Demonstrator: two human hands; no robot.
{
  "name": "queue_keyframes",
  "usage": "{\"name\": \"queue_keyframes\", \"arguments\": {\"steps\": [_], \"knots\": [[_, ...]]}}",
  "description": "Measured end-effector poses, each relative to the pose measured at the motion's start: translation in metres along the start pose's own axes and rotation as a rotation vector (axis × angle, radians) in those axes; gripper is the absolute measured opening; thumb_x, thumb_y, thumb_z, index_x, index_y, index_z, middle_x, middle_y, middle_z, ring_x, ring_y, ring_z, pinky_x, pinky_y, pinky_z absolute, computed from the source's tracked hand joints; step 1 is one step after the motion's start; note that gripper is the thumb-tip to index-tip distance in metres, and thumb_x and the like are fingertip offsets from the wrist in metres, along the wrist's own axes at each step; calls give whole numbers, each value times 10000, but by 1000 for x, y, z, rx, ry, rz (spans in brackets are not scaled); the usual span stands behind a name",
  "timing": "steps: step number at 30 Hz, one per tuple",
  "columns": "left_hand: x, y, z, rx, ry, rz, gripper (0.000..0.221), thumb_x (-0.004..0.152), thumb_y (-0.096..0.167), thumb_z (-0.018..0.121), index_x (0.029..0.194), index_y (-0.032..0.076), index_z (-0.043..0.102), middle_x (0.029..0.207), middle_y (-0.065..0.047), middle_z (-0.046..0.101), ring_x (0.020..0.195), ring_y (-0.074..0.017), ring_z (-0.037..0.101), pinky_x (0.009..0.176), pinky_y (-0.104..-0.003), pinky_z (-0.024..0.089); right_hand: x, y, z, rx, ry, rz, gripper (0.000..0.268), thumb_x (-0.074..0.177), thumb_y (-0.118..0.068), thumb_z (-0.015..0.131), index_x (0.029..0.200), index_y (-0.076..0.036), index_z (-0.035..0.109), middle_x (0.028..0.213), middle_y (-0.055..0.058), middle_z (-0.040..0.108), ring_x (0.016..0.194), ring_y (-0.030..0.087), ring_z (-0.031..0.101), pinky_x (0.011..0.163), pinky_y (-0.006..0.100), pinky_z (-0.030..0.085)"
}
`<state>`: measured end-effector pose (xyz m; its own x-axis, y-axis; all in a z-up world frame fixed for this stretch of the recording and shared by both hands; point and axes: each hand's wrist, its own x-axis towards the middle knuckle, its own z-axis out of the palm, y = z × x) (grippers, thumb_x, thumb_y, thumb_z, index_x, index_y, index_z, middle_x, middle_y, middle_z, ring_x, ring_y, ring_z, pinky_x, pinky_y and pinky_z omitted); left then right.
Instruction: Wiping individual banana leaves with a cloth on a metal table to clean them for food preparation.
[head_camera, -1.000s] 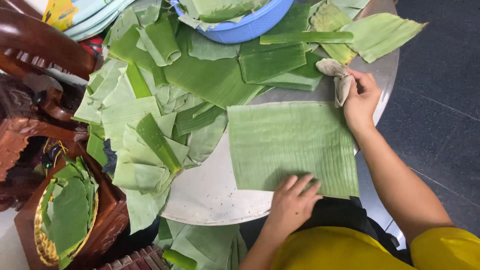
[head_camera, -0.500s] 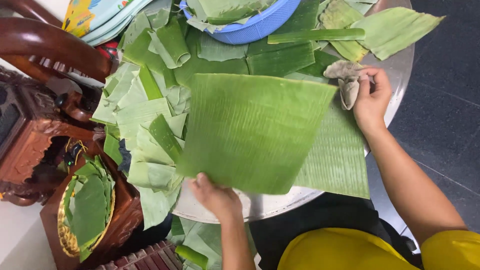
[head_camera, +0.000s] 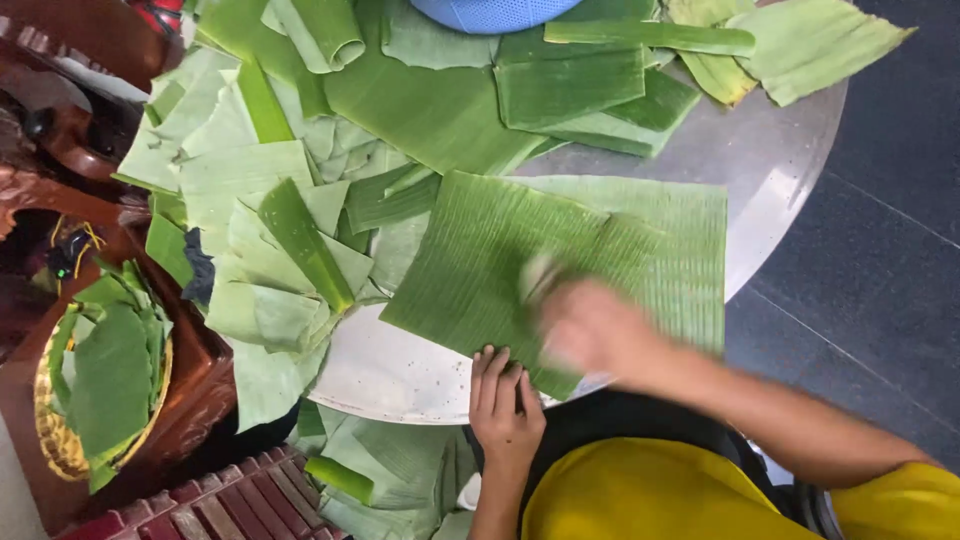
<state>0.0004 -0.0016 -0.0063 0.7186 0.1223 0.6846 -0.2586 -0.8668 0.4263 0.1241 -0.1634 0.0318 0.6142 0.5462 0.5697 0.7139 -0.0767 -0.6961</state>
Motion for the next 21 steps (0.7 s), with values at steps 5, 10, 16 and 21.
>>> {"name": "queue_keyframes", "arguments": {"steps": [5,10,16,21], "knots": [[10,2,-4,41,-9,20,202,986,69,539,837,-20,642,962,-193,673,959,-379,677,1059,-574,518,-9,20,27,-239,-326,119,46,844,-53,679,862,-93,666,786,9,602,653,156,593,545,261,523],[3,-2,0,49,22,3,126,934,47,641,825,19,700,941,-156,684,1026,-358,703,1064,-592,500,23,42,-51,-292,-119,442,145,1039,-30,583,967,67,664,853,97,686,489,123,646,332,151,608],[5,0,-8,-46,17,-28,191,970,109,616,860,-32,685,1002,-188,702,1089,-378,700,1071,-553,524,-8,33,11,-467,6,-64,266,778,207,703,708,-50,707,761,84,699,780,226,732,645,245,633],[2,-2,-9,33,25,-25,107,924,107,654,822,88,684,995,-98,666,1106,-359,658,1150,-625,375,-8,22,21,-294,-171,-80,299,734,218,546,774,-68,623,764,57,619,718,220,640,683,303,634]]}}
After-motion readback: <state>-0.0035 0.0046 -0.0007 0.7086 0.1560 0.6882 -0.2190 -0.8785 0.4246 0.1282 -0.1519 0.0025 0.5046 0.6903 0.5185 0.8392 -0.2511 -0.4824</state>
